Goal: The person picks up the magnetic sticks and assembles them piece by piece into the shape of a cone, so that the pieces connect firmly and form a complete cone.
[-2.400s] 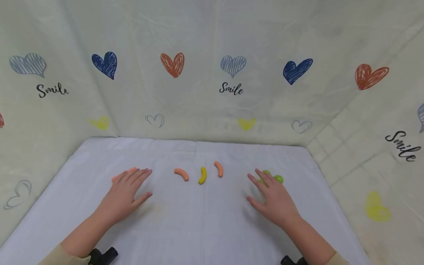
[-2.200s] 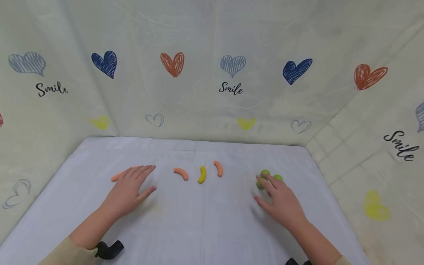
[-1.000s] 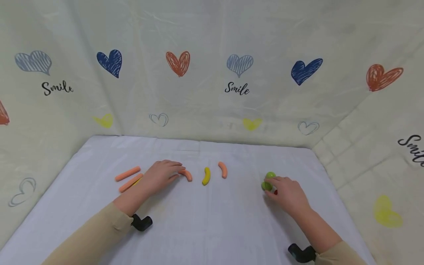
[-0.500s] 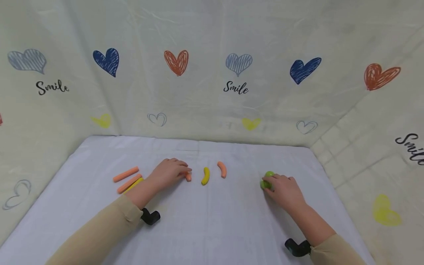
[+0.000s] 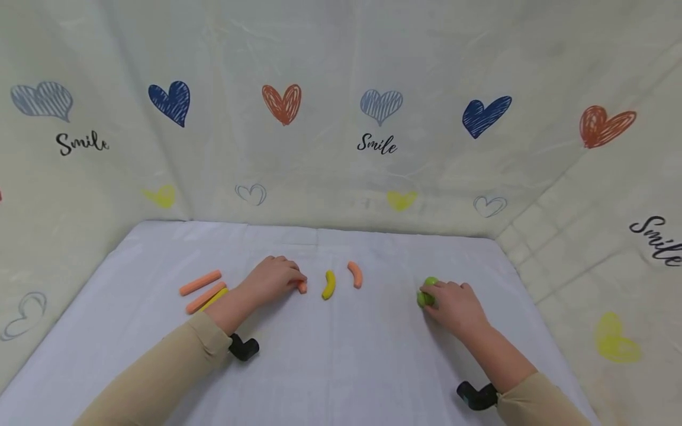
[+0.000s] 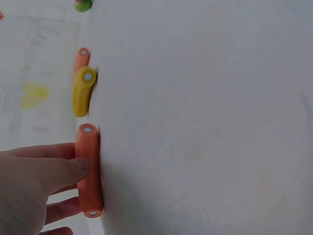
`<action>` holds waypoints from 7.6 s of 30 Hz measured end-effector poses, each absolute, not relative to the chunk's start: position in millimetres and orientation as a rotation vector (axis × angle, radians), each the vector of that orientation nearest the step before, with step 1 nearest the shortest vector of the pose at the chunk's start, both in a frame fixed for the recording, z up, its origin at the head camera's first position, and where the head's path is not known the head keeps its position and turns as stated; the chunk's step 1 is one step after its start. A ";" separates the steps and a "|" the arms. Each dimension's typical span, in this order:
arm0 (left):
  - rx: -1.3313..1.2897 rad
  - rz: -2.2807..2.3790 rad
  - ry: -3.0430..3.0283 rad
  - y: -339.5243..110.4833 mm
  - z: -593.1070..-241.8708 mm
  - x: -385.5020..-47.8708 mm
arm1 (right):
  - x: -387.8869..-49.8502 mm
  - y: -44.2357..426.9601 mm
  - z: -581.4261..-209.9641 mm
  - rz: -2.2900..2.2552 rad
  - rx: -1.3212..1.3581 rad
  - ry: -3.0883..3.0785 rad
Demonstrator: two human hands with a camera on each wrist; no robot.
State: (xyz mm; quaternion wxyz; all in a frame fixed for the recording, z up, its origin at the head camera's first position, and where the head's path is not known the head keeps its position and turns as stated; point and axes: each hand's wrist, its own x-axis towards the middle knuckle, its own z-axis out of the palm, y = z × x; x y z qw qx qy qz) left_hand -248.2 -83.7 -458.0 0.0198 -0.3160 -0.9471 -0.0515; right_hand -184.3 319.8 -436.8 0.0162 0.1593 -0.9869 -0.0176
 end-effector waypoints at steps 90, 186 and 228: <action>-0.411 -1.327 -3.208 -117.5 -475.8 -171.4 | -185.7 105.1 -447.3 0.527 0.831 -3.134; -0.301 -1.503 -3.164 -121.3 -475.8 -175.0 | -184.0 138.7 -440.1 0.944 0.274 -3.240; -0.441 -1.527 -3.129 -113.2 -469.9 -147.6 | -186.5 127.6 -446.6 0.974 0.302 -3.199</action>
